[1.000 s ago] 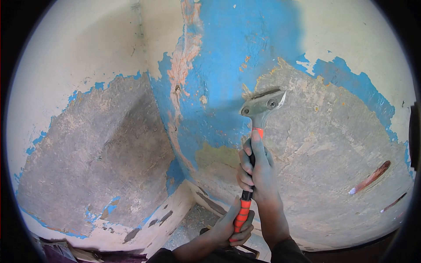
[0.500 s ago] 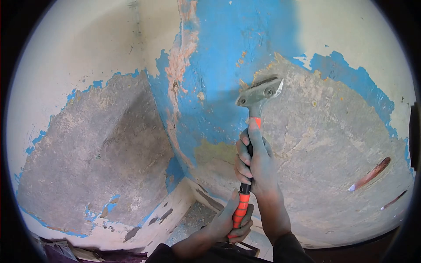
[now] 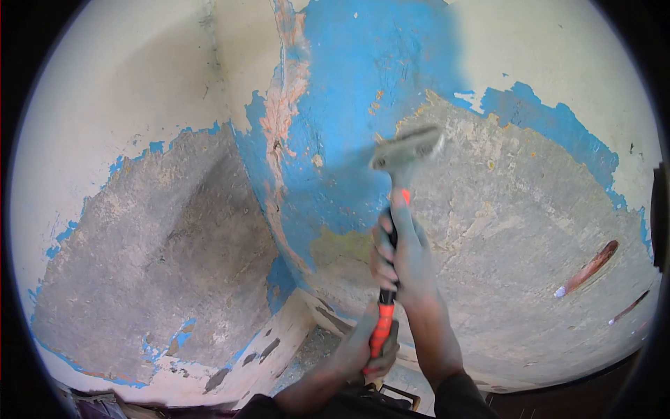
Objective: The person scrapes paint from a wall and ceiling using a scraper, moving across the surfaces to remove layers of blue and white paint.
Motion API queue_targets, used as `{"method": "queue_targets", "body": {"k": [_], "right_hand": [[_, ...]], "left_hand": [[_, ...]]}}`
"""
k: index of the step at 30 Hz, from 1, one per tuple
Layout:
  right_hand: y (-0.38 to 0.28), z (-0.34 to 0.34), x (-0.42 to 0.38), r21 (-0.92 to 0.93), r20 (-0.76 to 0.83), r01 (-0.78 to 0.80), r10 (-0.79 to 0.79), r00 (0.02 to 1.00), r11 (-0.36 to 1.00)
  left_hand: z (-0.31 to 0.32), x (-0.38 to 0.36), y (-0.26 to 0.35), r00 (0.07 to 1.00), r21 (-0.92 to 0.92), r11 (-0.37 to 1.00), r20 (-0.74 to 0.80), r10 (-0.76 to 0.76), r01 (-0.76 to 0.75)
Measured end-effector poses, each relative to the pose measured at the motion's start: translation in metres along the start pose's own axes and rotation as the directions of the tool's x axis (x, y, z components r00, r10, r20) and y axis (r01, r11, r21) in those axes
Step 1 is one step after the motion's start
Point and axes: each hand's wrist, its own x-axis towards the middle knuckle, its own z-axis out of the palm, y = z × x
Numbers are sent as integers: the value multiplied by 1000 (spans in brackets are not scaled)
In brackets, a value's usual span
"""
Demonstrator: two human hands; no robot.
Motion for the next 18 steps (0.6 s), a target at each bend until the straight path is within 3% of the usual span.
{"method": "queue_targets", "body": {"k": [7,12,15,18], "right_hand": [[5,-4,-9,76,9,-82,81,997,994],[-5,8,4,14,4,-27,27,1000,1000],[3,-1,-9,60,9,-61,61,998,996],[-7,6,6,-1,26,-42,42,999,999]], "left_hand": [[3,-6,-2,999,-7,1000,-33,0,0],[16,-3,15,997,4,1000,-77,9,-9],[15,-15,-2,997,-71,996,-53,-56,52],[6,0,8,979,36,999,-201,26,-19]]}}
